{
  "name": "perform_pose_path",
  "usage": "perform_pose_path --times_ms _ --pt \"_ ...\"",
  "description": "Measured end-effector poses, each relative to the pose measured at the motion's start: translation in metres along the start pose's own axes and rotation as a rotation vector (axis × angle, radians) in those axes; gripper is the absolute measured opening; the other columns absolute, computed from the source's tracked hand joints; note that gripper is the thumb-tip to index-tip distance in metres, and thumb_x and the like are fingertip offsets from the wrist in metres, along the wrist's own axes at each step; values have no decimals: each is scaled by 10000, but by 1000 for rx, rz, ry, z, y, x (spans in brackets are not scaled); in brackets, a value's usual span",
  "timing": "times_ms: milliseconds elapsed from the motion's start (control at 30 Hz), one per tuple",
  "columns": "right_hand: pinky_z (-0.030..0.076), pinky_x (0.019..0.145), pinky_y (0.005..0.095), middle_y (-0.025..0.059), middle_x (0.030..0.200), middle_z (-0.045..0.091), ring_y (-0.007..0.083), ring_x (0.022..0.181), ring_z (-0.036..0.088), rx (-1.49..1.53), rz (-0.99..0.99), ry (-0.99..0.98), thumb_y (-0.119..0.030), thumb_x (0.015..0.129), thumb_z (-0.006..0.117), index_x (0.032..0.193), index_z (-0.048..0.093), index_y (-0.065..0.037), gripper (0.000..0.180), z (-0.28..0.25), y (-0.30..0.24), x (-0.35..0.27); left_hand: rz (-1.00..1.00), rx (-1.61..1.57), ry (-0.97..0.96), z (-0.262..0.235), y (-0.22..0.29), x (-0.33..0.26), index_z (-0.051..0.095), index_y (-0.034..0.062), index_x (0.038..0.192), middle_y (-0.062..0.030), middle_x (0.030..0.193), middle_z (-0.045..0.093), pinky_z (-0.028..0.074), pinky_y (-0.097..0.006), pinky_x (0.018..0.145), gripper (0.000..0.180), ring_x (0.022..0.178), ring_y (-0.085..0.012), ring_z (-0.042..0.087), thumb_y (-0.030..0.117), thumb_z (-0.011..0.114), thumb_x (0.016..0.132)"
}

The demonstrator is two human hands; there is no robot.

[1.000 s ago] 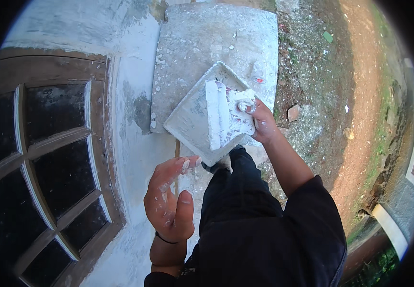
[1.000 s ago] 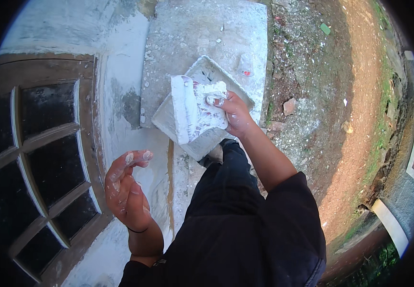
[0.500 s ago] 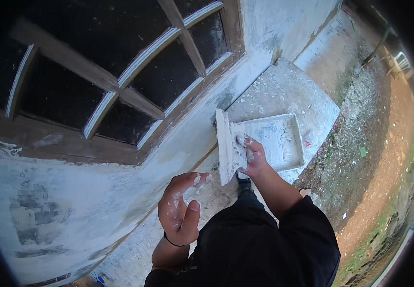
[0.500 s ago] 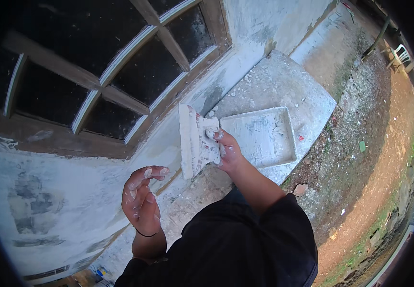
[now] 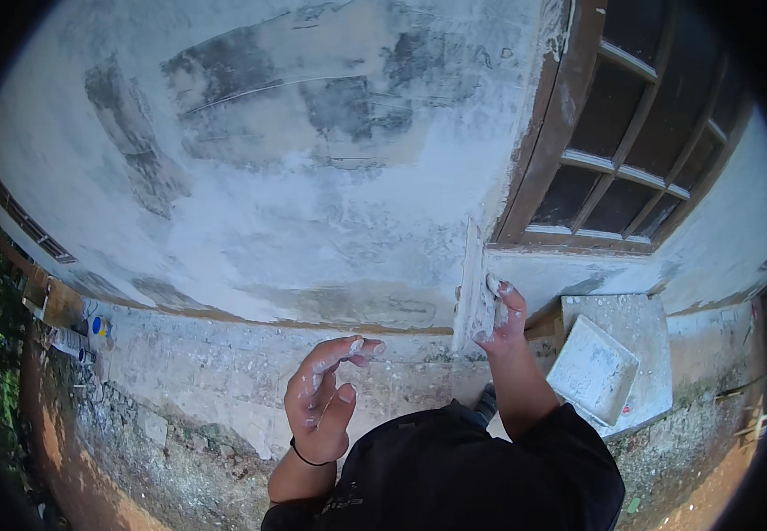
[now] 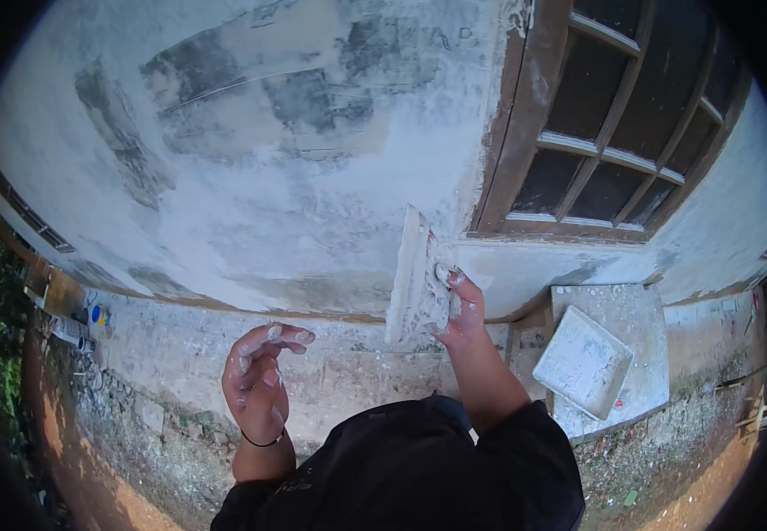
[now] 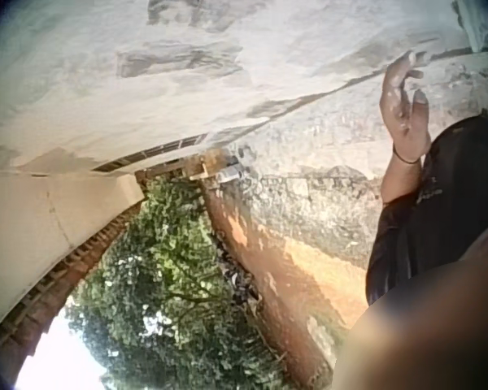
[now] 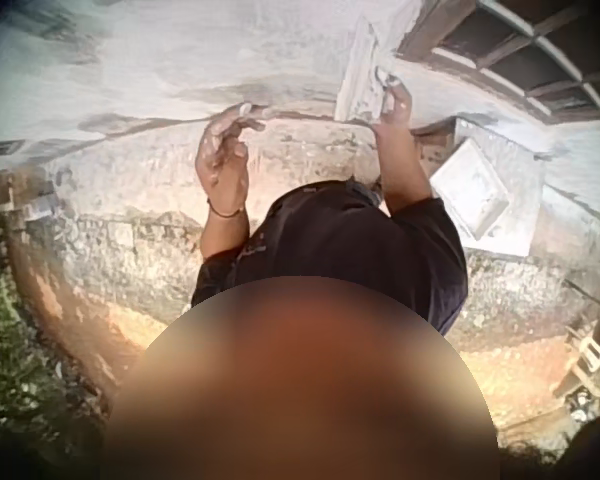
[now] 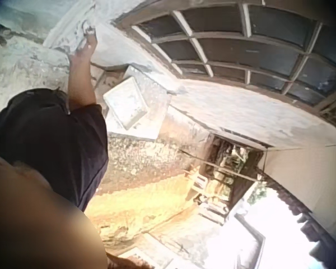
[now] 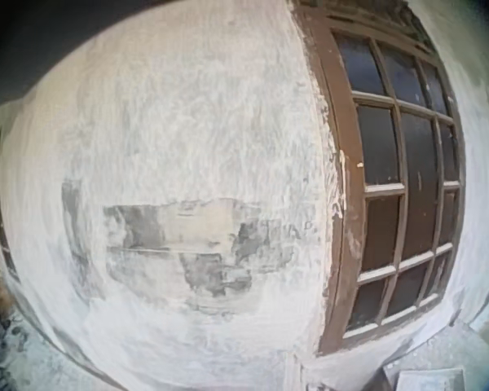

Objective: The person applies plaster to an exterior wall using a putty knife, smoothing the plaster onto the wall surface.

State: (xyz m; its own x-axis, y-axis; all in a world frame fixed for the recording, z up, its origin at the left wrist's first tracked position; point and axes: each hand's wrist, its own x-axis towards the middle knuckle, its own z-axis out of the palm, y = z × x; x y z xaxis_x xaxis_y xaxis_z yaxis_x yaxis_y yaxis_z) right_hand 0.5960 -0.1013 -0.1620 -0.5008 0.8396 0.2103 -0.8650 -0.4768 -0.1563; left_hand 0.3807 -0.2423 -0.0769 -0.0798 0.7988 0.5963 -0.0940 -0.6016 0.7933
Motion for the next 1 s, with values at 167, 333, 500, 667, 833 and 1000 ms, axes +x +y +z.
perform_pose_path --times_ms 167,333,500,667,833,1000 --pt "524 793 494 220 1077 599 347 948 619 -28 137 29 -203 791 568 1222 468 31 501 23 98 48 24 63 161 -84 45 -29 476 -60 1189 -181 1135 555 399 -358 843 388 1060 -289 548 134 516 855" --pt "513 831 474 185 1100 603 322 968 616 -169 250 -33 -183 779 567 1227 470 19 501 36 166 100 40 111 298 -157 72 -40 478 -62 1182 -205 1106 564 395 -363 865 400 1036 -279 550 156 526 851" --pt "494 877 429 160 1137 585 294 1012 595 -338 172 -60 -168 775 568 1239 452 20 513 44 215 167 45 171 382 -231 77 -38 482 -57 1176 -209 1074 586 392 -364 874 402 1011 -267 547 167 536 846" --pt "486 882 399 152 1137 583 271 1018 593 -565 -20 -135 -121 781 555 1223 451 40 482 51 262 249 87 280 376 -322 78 -10 479 -51 1176 -207 1064 594 393 -362 873 410 1005 -263 548 170 551 838" --pt "492 862 345 152 1080 606 242 968 614 -689 -256 -116 -41 788 583 1146 497 64 383 76 330 334 55 316 346 -421 79 24 477 -44 1180 -206 1056 598 398 -366 860 410 1005 -265 551 169 549 837" --pt "478 863 324 136 1074 610 211 973 604 -779 -354 -123 -7 795 591 1114 518 63 335 94 413 407 96 236 333 -515 74 53 468 -48 1188 -207 1048 604 399 -365 854 419 1002 -264 555 168 546 838"
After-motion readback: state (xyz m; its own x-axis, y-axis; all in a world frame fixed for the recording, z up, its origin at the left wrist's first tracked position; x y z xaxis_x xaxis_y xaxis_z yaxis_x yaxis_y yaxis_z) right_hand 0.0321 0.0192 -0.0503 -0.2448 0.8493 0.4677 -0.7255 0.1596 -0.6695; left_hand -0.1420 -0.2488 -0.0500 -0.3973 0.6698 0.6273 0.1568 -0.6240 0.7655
